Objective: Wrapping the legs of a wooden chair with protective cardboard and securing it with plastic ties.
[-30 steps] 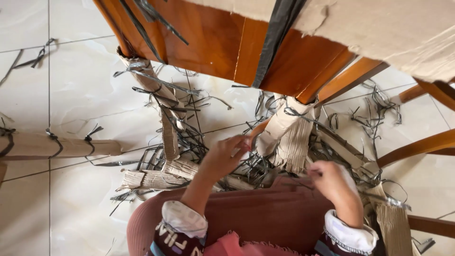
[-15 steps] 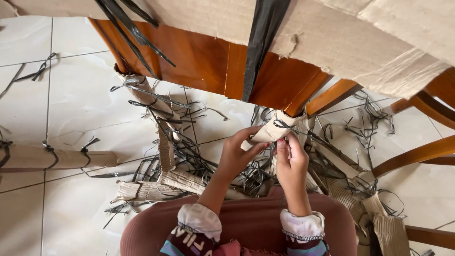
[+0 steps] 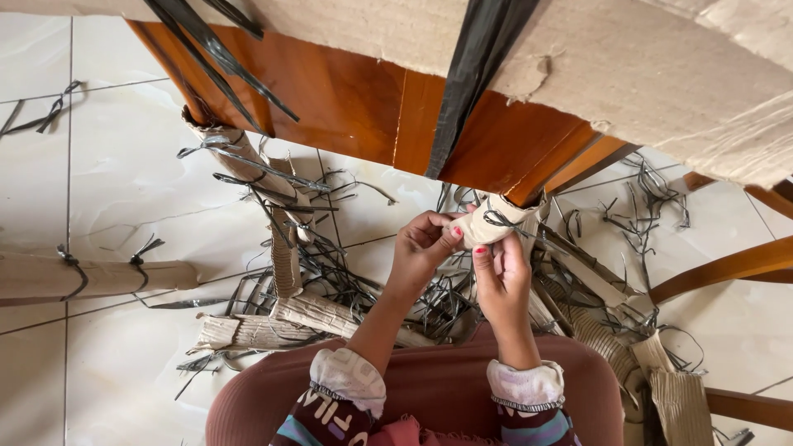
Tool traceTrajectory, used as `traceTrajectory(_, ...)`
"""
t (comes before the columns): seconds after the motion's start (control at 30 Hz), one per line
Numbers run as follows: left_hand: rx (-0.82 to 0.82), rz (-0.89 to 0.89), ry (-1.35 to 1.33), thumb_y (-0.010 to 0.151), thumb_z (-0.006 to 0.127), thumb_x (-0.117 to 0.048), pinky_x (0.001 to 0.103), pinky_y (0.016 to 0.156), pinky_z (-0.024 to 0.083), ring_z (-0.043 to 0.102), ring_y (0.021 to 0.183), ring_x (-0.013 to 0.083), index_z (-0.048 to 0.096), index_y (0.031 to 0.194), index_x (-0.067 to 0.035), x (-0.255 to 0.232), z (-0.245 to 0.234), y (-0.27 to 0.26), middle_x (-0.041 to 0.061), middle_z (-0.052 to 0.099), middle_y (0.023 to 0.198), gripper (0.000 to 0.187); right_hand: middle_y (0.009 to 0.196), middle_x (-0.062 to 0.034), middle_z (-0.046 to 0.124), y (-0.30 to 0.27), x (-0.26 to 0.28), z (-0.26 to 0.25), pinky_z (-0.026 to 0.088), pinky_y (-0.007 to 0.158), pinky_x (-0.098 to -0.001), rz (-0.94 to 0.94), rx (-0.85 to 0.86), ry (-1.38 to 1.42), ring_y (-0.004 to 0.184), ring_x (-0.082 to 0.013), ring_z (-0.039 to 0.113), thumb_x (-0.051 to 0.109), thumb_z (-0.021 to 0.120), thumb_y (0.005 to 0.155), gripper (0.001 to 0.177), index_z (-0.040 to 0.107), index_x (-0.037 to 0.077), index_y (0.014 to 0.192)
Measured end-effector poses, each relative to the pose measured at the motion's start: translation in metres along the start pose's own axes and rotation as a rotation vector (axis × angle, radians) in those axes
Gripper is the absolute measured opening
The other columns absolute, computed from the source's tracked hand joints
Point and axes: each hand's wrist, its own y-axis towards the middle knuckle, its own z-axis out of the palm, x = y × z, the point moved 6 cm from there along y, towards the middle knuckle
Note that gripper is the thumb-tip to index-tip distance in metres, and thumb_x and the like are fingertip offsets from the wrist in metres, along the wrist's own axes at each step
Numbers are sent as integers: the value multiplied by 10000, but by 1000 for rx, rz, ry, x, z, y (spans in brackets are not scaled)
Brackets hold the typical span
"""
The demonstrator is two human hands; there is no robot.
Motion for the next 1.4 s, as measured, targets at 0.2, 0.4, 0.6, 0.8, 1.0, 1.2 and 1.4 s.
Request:
traceTrajectory(0.2,13,-43,-7,943,746,-105,179,665,513,632,853,59,630,900,-60,-27,27,-10,101,720,1080,132,913,-154,640,7,13,3,500,742,-377,-24,-64,-55,823,-179,583,180,752,941,393,587,-36,1224)
traceTrajectory(0.4,51,27,-8,998,704,-143,195,679,462,602,900,85,611,922,-73,6,12,-2,88,696,1111,139,851,-133,754,15,14,5,559,659,-354,-86,-220,-192,726,-224,720,135,824,916,233,706,-17,1047)
traceTrajectory(0.6,188,-67,20,1039,623,-138,238,718,488,623,897,100,534,1013,-104,6,9,4,40,644,1034,99,862,-216,743,14,8,16,587,706,-391,-125,-402,-93,813,-227,725,-68,770,843,162,661,-80,963)
traceTrajectory(0.8,196,-95,43,1040,627,-165,207,697,494,624,831,59,543,1061,-105,-6,19,10,7,658,962,105,882,-197,749,17,1,8,598,719,-407,-58,-304,-111,835,-237,736,-49,804,816,183,716,-45,976)
traceTrajectory(1.0,225,-123,-3,1029,632,-145,184,579,414,585,723,64,502,1162,-70,-7,21,10,35,635,889,201,818,-124,770,42,19,4,565,661,-311,-3,50,-26,740,-113,655,25,871,774,147,799,38,901)
traceTrajectory(1.2,244,-104,11,1011,647,-92,157,596,371,560,758,31,469,1311,-71,-18,23,10,50,710,1056,350,849,-156,731,34,12,3,567,788,-398,-61,3,-67,854,-138,638,8,779,855,85,749,-36,921)
traceTrajectory(1.4,292,240,257,987,659,-16,467,1121,436,604,1285,318,672,1209,42,-80,37,-1,228,658,1299,230,760,-160,719,29,-8,3,553,718,-402,-17,-65,-213,764,-216,699,89,794,818,91,754,18,860)
